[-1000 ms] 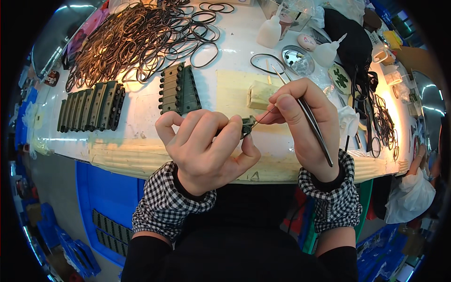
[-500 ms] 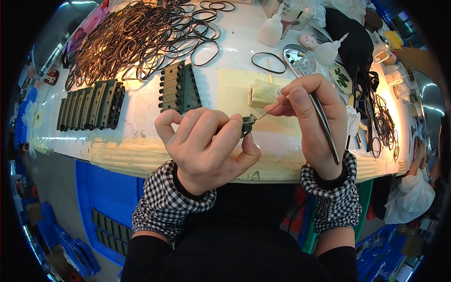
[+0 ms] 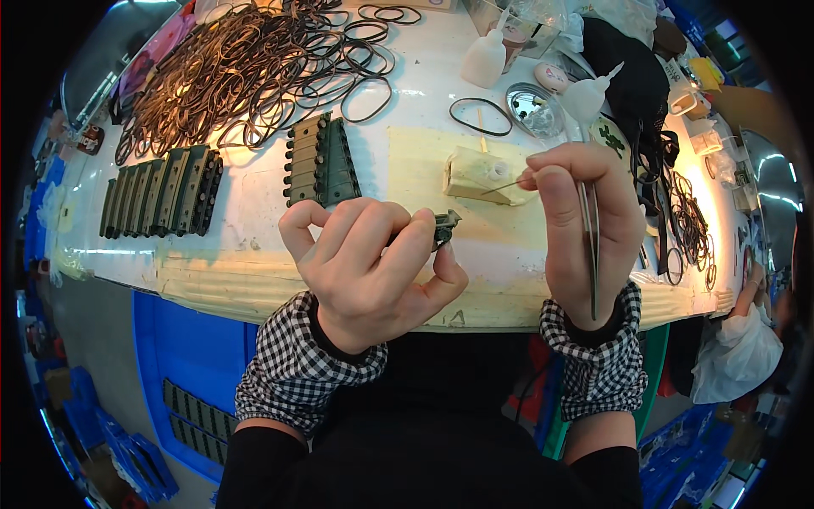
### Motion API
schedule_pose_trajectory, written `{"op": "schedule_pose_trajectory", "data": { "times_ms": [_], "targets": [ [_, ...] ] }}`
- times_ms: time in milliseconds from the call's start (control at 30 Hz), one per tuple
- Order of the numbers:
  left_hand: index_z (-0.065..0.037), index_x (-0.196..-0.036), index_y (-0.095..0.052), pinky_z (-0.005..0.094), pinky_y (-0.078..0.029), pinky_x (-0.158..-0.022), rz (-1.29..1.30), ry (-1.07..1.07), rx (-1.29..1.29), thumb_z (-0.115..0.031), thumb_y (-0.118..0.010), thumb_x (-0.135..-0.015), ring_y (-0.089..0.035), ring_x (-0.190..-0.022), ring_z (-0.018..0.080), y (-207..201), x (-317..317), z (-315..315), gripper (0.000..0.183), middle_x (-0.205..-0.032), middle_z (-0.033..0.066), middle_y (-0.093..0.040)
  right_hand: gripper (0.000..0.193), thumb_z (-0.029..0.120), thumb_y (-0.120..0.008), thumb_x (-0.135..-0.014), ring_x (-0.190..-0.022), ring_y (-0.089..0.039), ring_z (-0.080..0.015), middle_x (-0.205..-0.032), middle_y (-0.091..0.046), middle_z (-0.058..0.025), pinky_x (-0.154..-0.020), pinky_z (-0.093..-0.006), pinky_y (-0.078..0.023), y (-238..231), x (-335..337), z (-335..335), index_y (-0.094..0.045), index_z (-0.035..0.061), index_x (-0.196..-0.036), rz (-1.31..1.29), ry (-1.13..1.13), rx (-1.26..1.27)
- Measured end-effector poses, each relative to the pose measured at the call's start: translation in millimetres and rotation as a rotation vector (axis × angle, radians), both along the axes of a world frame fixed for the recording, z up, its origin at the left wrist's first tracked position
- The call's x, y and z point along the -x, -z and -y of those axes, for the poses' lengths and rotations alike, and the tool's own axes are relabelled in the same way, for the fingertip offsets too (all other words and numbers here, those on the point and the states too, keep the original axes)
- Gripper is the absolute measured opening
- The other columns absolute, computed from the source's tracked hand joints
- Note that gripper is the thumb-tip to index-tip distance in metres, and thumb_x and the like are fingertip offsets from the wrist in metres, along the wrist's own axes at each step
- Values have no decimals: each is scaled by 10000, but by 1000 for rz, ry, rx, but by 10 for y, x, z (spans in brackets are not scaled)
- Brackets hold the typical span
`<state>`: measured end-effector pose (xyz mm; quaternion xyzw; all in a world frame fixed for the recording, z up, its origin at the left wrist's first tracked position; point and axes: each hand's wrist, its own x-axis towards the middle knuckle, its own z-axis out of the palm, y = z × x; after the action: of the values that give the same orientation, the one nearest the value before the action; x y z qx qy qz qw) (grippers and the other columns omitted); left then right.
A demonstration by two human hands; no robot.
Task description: Assembling small electronic components into a green plastic casing using a metal pick tool.
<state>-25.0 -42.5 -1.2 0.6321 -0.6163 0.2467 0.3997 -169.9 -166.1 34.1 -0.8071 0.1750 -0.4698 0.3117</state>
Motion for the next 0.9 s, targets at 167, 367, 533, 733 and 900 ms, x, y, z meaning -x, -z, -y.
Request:
{"op": "schedule_pose_trajectory", "data": {
  "times_ms": [167, 367, 533, 733, 900],
  "targets": [
    [-108, -832, -662, 337, -298, -797, -2, 5, 2, -170, -705, -547, -500, -631, 151, 8, 14, 14, 294, -693, -19, -541, 94, 78, -558, -965, -767, -621, -79, -834, -611, -35, -691, -215, -503, 4, -57, -171, -563, -15, -947, 36, -265, -592],
    [-112, -829, -660, 336, -297, -795, 3, -4, 11, -169, -704, -547, -501, -629, 146, 21, 12, 9, 291, -689, -25, -537, 90, 71, -555, -965, -766, -631, -88, -843, -606, -38, -691, -209, -509, 36, -75, -146, -558, -18, -950, 3, -292, -546],
    [-112, -825, -659, 337, -298, -797, 3, -2, 10, -170, -703, -545, -503, -630, 145, 27, 10, 7, 289, -690, -24, -539, 89, 70, -560, -962, -764, -631, -90, -844, -609, -40, -691, -209, -507, 57, -70, -136, -560, -17, -949, -11, -296, -490],
    [-110, -821, -660, 341, -301, -810, -1, 0, 7, -172, -701, -540, -504, -638, 149, 21, 14, 11, 290, -692, -19, -543, 97, 80, -574, -956, -751, -626, -93, -824, -609, -40, -674, -215, -500, 26, -53, -133, -561, -15, -940, 49, -204, -501],
    [-105, -810, -662, 343, -304, -818, -2, -4, 11, -169, -696, -535, -505, -641, 154, 20, 13, 4, 284, -692, -12, -545, 71, 44, -638, -890, -660, -615, -163, -770, -596, -73, -597, -259, -458, 117, -25, 129, -581, 7, -868, -76, 209, 183]
  ]
}}
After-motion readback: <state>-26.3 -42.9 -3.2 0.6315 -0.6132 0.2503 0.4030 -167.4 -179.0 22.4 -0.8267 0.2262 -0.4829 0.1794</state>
